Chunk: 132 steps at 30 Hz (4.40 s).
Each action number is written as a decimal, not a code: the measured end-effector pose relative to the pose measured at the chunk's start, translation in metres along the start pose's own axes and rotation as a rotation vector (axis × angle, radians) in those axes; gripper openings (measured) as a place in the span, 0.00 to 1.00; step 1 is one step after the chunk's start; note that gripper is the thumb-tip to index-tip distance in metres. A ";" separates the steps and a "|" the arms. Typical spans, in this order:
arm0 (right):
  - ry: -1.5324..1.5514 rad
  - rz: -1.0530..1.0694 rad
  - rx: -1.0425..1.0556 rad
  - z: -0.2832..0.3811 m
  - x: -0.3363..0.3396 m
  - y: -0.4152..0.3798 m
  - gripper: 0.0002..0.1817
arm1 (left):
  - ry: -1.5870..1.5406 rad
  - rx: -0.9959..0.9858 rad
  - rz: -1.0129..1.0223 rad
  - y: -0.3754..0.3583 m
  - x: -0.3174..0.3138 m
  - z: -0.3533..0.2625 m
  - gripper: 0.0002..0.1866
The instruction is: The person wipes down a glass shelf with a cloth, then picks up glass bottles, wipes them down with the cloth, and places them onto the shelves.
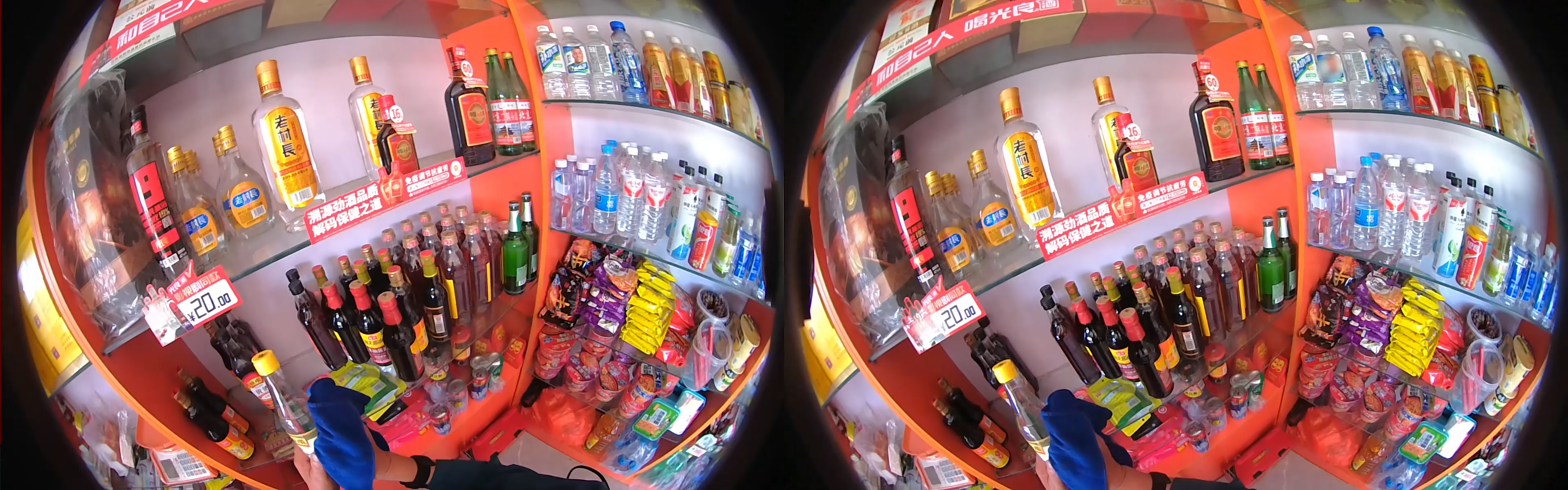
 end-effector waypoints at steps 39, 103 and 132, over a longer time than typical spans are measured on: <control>1.212 -0.123 -0.916 -0.016 0.023 -0.058 0.07 | 0.194 -0.604 -0.118 0.225 -0.082 -0.278 0.23; 0.958 0.296 -0.945 -0.065 0.014 -0.089 0.19 | 0.517 -0.715 -0.380 0.075 0.047 -0.178 0.24; 0.787 0.308 -1.029 -0.061 -0.014 -0.087 0.17 | 0.994 -0.298 -1.045 0.065 0.161 0.041 0.47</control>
Point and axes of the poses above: each hand's wrist, its own y-axis towards the middle knuckle, its own x-axis out of the back of the hand, z = x × y, the point moved 3 cm from there along y, towards the middle knuckle, and after that the axes turned 3 degrees about y, right-handed, at the moved point
